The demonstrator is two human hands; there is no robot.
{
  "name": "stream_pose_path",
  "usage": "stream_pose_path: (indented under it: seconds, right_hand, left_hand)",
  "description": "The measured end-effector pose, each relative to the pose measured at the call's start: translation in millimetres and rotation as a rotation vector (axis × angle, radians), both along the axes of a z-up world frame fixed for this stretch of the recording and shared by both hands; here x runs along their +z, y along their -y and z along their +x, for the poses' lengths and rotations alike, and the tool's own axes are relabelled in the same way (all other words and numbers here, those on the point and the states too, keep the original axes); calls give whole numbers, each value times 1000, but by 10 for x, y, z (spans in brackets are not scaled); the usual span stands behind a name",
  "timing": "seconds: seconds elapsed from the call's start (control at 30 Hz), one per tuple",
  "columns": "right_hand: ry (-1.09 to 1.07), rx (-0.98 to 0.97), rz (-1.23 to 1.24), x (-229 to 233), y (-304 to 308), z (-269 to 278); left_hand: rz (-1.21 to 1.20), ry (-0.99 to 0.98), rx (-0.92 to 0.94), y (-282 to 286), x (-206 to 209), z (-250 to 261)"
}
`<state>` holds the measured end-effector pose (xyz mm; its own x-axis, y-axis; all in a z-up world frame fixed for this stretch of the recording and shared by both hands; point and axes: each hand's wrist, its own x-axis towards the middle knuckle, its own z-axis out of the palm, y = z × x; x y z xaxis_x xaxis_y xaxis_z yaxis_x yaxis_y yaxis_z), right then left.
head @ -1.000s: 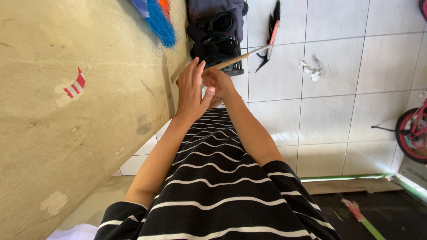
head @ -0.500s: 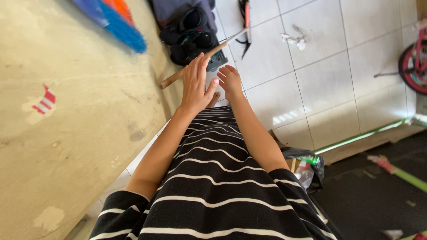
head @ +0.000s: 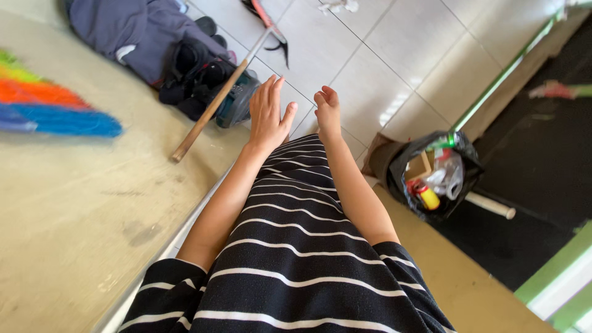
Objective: The person sweeps debris from a tiled floor into a dustpan using a broom and then picks up a full trash bag.
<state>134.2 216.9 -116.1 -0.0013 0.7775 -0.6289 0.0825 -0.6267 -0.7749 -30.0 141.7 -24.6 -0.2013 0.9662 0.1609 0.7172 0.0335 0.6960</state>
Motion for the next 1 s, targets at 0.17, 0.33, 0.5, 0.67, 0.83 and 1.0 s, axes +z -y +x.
stream_pose_path:
  seconds: [0.17, 0.33, 0.5, 0.67, 0.83, 1.0]
  right_hand:
    - [24, -173, -45, 30, 139, 570]
    - [54, -376, -84, -33, 455, 1236]
    - [54, -571, -98, -115, 971, 1859]
    - [25, -767, -154, -252, 1711, 2335]
    - [-34, -934, -168, -439, 2478, 2700]
    - [-121, -1106, -210, -681, 3034, 2956]
  left_hand:
    - [-12, -9, -173, -144, -146, 383]
    - [-40, 11, -359, -266, -279, 863]
    - [-74, 9, -531, -235, -334, 1355]
    - [-71, 24, -691, -1, -382, 1832]
    - [-103, 58, -808, 328, -518, 2206]
    - [-199, 35, -900, 579, -761, 2482]
